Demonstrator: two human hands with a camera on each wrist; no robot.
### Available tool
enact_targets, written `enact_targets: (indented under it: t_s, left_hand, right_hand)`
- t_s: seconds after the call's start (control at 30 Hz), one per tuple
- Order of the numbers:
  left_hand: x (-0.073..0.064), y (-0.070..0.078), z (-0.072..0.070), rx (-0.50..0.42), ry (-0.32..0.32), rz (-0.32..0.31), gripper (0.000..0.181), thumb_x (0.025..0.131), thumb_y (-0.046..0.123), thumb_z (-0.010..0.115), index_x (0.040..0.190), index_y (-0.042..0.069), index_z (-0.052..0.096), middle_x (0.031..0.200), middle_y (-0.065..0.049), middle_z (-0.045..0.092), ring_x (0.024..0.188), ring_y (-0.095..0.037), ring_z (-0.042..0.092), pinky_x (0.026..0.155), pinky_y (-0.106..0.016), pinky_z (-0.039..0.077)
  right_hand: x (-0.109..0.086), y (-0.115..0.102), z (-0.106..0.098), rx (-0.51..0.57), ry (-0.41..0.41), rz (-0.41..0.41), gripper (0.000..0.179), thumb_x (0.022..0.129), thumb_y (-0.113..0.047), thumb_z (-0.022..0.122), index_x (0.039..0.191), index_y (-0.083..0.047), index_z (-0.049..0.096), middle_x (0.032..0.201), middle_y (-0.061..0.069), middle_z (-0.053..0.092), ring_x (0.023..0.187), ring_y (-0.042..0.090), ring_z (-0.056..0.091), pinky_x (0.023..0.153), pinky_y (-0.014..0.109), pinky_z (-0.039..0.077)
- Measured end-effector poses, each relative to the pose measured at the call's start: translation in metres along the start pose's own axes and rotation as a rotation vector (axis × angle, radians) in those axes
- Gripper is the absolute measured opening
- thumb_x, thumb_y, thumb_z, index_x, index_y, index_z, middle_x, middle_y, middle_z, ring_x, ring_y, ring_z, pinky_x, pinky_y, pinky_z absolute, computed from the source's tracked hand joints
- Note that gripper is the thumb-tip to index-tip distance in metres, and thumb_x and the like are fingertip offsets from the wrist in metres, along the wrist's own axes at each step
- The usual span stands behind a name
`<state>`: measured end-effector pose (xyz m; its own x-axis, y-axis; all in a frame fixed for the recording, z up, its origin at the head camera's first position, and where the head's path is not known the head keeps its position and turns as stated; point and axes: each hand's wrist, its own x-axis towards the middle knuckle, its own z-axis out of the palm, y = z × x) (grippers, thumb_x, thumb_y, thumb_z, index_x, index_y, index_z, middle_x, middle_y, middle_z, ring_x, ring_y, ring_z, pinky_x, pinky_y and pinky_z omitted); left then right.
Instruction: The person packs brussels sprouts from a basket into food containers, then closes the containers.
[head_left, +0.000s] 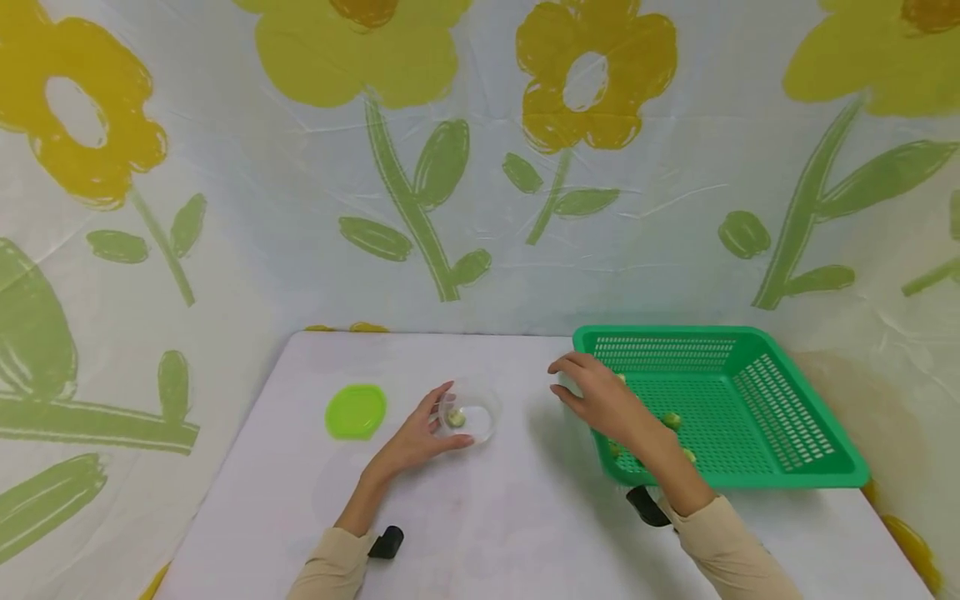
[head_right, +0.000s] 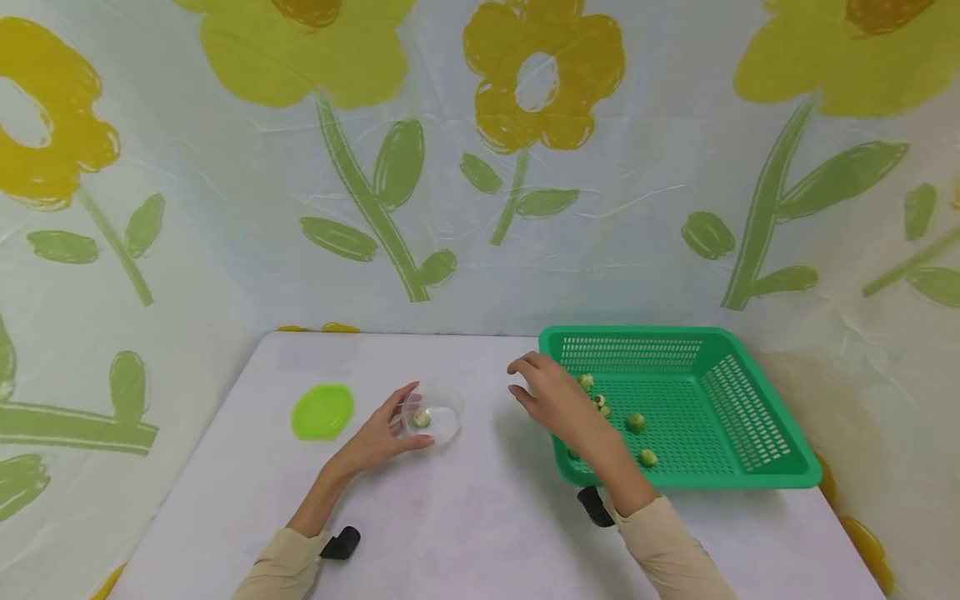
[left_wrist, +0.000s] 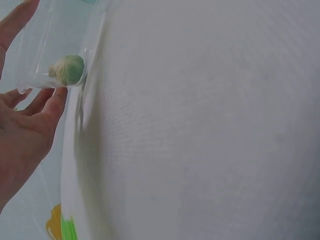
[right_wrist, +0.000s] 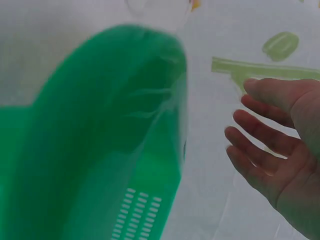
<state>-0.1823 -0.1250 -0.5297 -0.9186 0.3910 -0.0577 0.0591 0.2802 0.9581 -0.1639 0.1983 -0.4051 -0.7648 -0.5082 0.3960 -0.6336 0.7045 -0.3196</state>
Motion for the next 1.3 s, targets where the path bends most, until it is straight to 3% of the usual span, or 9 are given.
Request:
enact_targets:
  t_s: [0.4,0.6,0.83,1.3]
  left_hand:
    - [-0.002,-0.002,0.000,0.004,0.015,-0.010,0.108,0.081,0.032,0.091,0.164,0.018,0.024,0.164,-0.015,0.030,0.151,-0.035,0.030,0.121,-0.047,0.032]
    - [-0.001,-0.004,0.001,0.011,0.023,-0.001,0.106,0.081,0.031,0.091,0.164,0.018,0.025,0.164,-0.014,0.031,0.150,-0.035,0.032,0.120,-0.048,0.033]
    - [0.000,-0.004,0.000,0.001,0.017,-0.004,0.105,0.081,0.031,0.090,0.164,0.021,0.026,0.165,-0.012,0.030,0.150,-0.033,0.031,0.120,-0.048,0.033]
    - [0.000,-0.003,0.001,-0.001,0.003,0.006,0.107,0.081,0.034,0.090,0.164,0.018,0.024,0.165,-0.015,0.027,0.151,-0.035,0.029,0.121,-0.048,0.031]
  right_hand:
    - [-0.030,0.032,-0.011,-0.009,0.068,-0.003,0.025,0.088,0.006,0.077,0.111,0.004,0.069,0.109,0.016,0.066,0.099,0.034,0.065,0.077,0.046,0.059]
    - [-0.048,0.049,-0.012,-0.061,0.112,-0.033,0.029,0.083,0.008,0.081,0.109,0.002,0.069,0.104,0.012,0.066,0.093,0.029,0.065,0.072,0.041,0.059]
    - [-0.068,0.062,-0.011,-0.065,0.072,0.039,0.029,0.083,0.006,0.081,0.110,0.002,0.069,0.104,0.012,0.064,0.090,0.029,0.064,0.070,0.042,0.057]
    - [-0.085,0.085,0.003,-0.069,0.021,0.087,0.035,0.080,0.009,0.082,0.111,0.008,0.067,0.104,0.020,0.064,0.092,0.039,0.065,0.071,0.049,0.058]
